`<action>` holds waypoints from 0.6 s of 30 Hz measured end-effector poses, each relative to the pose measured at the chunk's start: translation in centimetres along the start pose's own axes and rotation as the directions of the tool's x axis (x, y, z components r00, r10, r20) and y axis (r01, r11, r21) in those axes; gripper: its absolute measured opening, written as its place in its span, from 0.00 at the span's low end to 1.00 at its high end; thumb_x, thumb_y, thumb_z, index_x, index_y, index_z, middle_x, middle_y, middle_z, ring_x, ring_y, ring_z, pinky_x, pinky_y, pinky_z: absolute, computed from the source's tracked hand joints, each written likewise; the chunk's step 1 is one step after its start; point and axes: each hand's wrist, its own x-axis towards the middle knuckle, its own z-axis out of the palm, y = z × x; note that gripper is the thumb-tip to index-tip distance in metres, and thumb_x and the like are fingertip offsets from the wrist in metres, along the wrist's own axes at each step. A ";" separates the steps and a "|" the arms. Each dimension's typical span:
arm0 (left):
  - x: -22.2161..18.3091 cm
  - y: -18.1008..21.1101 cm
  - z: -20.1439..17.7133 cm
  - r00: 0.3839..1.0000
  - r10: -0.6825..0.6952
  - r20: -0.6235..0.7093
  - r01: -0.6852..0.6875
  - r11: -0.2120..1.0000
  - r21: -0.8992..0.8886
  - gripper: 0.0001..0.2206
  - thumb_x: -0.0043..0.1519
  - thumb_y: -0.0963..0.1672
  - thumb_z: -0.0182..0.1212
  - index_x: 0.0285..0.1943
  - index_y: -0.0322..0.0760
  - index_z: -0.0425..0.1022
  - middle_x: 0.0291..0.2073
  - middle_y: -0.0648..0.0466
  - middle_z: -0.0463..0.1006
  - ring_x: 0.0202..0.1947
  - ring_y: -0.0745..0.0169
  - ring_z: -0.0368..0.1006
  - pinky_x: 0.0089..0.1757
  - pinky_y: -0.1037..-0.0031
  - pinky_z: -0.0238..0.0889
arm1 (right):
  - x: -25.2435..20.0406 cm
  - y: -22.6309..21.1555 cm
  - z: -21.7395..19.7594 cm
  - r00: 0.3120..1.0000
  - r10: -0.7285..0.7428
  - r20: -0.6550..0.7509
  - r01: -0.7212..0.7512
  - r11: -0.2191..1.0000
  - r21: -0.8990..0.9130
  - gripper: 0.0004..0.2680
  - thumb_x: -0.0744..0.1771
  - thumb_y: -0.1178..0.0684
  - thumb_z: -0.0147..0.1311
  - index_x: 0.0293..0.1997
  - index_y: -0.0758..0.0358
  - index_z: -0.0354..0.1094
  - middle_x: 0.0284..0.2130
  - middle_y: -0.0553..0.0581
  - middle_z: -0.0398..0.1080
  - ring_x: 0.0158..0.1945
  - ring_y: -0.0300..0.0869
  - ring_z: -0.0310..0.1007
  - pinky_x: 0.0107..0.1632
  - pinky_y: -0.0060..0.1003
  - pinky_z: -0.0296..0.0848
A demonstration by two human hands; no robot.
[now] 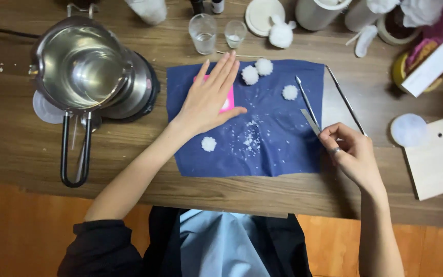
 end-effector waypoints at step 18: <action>0.2 0.0 2.4 0.984 -0.085 -0.156 0.088 0.996 0.012 0.42 0.59 0.64 0.31 0.70 0.30 0.41 0.69 0.46 0.43 0.70 0.56 0.36 0.64 0.61 0.25 | -2.0 1.0 0.6 0.993 -0.107 -0.058 0.108 0.994 0.013 0.07 0.67 0.55 0.48 0.29 0.61 0.63 0.19 0.50 0.59 0.19 0.35 0.52 0.23 0.29 0.53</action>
